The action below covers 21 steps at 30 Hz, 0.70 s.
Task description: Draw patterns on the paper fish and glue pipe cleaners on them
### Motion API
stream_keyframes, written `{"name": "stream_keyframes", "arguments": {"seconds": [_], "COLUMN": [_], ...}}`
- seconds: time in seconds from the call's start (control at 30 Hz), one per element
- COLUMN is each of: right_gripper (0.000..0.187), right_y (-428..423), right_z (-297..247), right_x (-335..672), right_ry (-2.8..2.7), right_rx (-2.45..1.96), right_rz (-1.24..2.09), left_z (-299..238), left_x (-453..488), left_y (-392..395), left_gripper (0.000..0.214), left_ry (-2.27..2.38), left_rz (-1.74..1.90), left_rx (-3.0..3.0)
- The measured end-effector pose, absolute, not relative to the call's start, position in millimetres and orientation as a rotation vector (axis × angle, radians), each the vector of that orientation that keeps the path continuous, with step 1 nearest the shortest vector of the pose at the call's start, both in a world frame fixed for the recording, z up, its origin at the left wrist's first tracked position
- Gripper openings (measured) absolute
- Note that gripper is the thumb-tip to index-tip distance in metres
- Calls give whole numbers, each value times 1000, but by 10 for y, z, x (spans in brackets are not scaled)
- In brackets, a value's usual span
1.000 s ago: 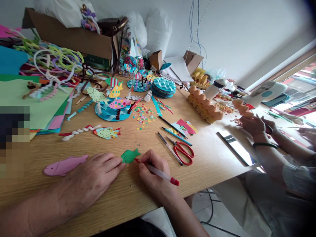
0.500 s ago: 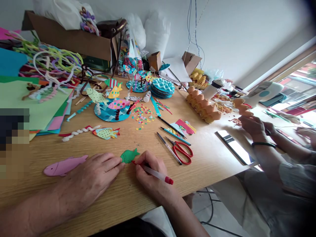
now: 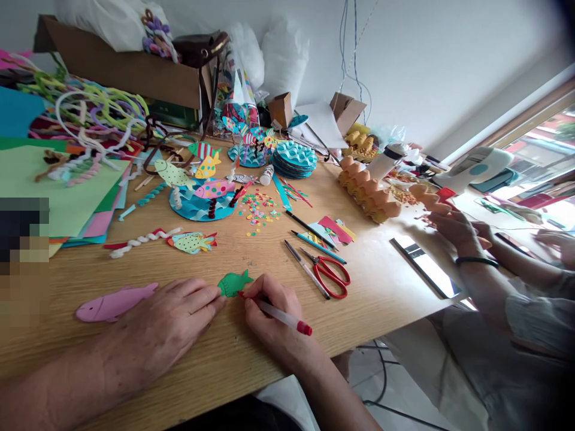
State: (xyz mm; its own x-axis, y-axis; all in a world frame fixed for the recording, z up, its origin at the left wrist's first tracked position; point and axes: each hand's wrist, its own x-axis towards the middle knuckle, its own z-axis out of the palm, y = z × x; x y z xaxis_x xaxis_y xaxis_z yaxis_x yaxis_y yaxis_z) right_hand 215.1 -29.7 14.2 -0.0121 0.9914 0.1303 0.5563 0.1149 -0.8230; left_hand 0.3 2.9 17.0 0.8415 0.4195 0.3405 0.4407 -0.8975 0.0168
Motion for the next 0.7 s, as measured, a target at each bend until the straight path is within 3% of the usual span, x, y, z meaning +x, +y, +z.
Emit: {"name": "stream_keyframes", "arguments": {"seconds": [0.7], "right_gripper": [12], "right_y": [-296], "right_z": [203], "right_x": [2165], "right_ry": [-1679], "right_rx": [-1556], "right_rz": [734], "left_z": [144], "left_x": [-12], "left_y": [33], "left_gripper": [41], "left_ry": [-747], "left_rz": [-517], "left_rx": [-3014]}}
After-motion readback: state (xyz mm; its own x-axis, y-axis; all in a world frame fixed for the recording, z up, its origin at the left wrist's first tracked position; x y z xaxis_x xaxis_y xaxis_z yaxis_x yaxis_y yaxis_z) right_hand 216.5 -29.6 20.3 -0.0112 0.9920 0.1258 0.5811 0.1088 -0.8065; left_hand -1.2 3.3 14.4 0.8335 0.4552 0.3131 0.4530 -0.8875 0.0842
